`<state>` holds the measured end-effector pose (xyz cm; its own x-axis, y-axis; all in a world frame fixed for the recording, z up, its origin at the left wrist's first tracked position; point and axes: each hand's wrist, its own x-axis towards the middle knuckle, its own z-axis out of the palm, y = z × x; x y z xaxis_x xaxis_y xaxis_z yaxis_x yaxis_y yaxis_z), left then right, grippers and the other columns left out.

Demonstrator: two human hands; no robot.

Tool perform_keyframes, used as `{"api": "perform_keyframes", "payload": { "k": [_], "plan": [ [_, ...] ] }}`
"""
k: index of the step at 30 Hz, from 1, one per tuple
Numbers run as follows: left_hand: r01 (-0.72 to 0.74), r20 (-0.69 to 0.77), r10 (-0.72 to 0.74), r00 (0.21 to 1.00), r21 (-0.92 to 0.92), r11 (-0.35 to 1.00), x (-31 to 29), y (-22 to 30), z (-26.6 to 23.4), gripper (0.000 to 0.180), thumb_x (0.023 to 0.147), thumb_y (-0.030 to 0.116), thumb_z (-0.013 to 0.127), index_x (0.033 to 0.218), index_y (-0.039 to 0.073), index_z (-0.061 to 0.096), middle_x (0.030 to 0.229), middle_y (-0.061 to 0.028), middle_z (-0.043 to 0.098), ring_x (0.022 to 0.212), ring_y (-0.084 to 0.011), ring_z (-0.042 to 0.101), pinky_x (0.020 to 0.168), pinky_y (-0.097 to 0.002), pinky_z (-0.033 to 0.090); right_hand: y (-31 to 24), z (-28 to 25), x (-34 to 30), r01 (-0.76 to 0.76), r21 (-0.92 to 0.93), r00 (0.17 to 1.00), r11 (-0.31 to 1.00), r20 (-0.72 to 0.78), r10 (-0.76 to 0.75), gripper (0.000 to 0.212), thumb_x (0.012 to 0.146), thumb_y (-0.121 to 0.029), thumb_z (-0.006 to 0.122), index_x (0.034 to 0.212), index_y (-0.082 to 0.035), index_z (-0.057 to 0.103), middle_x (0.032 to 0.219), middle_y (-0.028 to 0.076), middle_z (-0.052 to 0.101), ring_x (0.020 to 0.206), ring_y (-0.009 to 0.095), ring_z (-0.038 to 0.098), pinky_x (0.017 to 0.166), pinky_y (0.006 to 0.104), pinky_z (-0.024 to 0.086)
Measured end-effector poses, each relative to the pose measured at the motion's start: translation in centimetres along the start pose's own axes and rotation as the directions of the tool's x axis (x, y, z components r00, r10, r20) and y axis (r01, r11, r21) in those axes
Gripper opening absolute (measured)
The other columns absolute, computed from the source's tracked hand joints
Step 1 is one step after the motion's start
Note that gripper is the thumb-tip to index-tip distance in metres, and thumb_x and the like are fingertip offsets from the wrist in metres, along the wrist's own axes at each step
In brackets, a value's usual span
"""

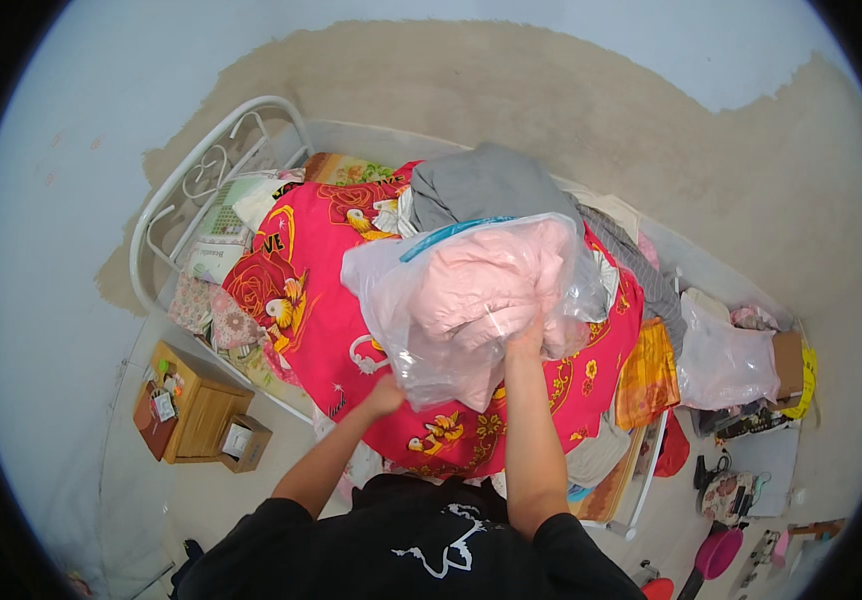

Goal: The person places a pink jacket into a clear plastic bag, puts the bagged jacket into a white bag, and then moves and folds other garments on a bed.

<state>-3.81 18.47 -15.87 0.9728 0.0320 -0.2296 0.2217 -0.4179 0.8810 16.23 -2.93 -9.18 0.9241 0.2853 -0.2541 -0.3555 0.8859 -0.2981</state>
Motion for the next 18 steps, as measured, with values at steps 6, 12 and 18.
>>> {"api": "perform_keyframes", "payload": {
  "k": [6,12,18],
  "plan": [
    [-0.093,0.251,0.175,0.952,-0.308,0.947,-5.1,4.6,2.9,0.023,0.085,0.017,0.051,0.101,0.000,0.056,0.095,-0.0089,0.060,0.087,-0.0185,0.055,0.078,-0.0299,0.042,3.6,-5.2,3.7,-0.168,-0.131,0.906,0.977,0.370,0.205,0.043,0.088,-0.031,0.039,0.123,-0.006,0.039,0.114,0.011,0.049,0.100,0.023,0.049,0.079,0.0352,0.044],
    [0.115,-0.101,-0.099,0.990,0.161,0.980,-4.3,4.0,-1.0,0.035,0.076,0.029,0.055,0.061,-0.002,0.057,0.056,-0.0202,0.054,0.052,-0.0329,0.054,0.051,-0.0386,0.042,9.0,-5.5,-1.8,-0.328,-0.413,0.896,0.850,-0.421,0.141,0.046,0.085,-0.038,0.047,0.117,-0.005,0.043,0.108,0.010,0.054,0.093,0.021,0.053,0.074,0.0335,0.047],
    [-0.058,-0.374,0.263,0.889,0.478,0.876,-2.1,10.4,-3.8,0.024,0.068,0.023,0.064,0.067,0.001,0.056,0.066,-0.0140,0.057,0.064,-0.0299,0.055,0.057,-0.0401,0.042,5.4,-9.4,-7.1,-0.023,-0.312,0.871,0.950,-0.472,-0.134,0.040,0.075,-0.031,0.060,0.102,-0.004,0.048,0.091,0.005,0.053,0.085,0.015,0.050,0.071,0.0324,0.043]
  ]
}}
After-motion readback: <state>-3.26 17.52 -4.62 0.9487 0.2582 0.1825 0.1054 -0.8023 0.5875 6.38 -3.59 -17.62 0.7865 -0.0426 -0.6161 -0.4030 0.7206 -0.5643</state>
